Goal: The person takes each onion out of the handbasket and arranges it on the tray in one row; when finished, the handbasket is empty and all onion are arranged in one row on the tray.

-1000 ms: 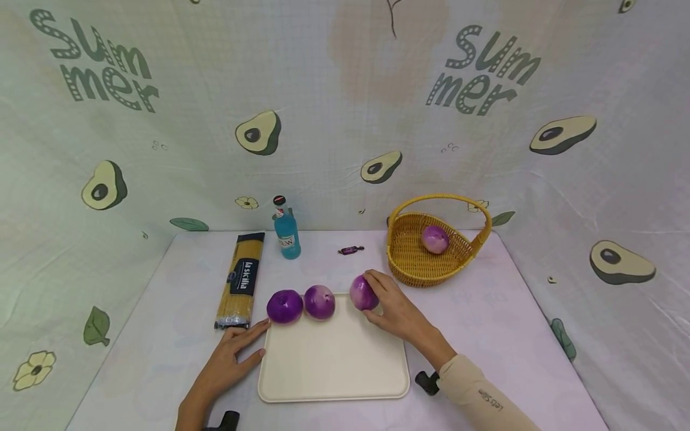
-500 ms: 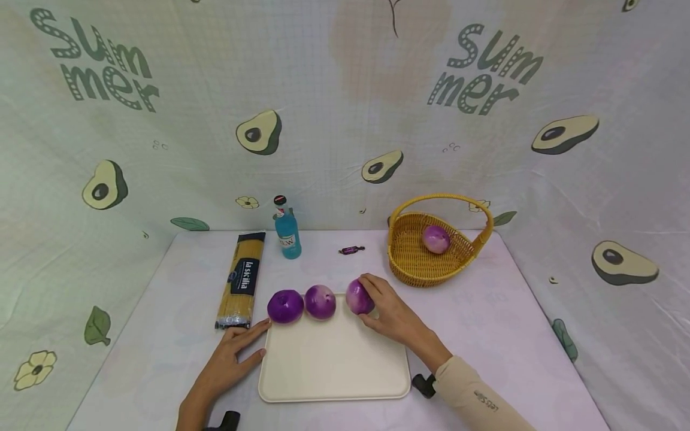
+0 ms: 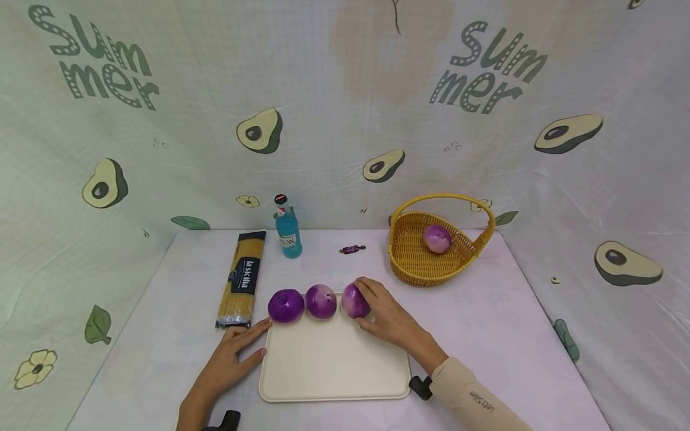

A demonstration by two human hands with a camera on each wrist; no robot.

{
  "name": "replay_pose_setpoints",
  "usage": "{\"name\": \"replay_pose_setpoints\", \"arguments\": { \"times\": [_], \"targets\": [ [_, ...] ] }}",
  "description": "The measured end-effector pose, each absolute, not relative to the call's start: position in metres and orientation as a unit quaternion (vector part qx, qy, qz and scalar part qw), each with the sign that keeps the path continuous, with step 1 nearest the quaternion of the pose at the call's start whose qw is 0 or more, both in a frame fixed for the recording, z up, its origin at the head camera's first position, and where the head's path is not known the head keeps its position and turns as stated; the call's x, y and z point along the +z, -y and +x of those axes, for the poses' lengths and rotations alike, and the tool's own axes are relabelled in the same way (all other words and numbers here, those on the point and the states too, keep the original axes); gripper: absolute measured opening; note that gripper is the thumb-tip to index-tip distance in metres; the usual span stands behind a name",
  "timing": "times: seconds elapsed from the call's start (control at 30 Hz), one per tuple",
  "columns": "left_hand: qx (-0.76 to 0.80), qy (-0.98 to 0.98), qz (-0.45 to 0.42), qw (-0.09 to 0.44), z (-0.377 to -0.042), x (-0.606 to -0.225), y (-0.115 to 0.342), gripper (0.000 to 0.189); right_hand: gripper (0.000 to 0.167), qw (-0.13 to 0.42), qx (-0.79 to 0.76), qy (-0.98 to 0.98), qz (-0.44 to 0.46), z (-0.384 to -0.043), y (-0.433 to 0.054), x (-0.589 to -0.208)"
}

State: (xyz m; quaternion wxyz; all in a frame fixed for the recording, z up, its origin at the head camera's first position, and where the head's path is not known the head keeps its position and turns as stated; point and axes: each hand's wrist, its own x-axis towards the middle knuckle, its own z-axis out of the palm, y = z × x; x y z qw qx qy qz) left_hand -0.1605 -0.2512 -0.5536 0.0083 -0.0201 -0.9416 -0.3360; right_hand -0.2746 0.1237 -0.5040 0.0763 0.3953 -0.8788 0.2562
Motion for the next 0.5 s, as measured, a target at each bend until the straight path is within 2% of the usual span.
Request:
{"name": "replay_pose_setpoints", "arguments": {
  "times": [0.5],
  "targets": [
    [-0.337, 0.941, -0.019, -0.008, -0.1611, -0.5539, 0.2519, 0.057, 0.083, 0.053, 0.259, 0.882, 0.390, -0.2729, -0.1186, -0.5087]
  ]
}}
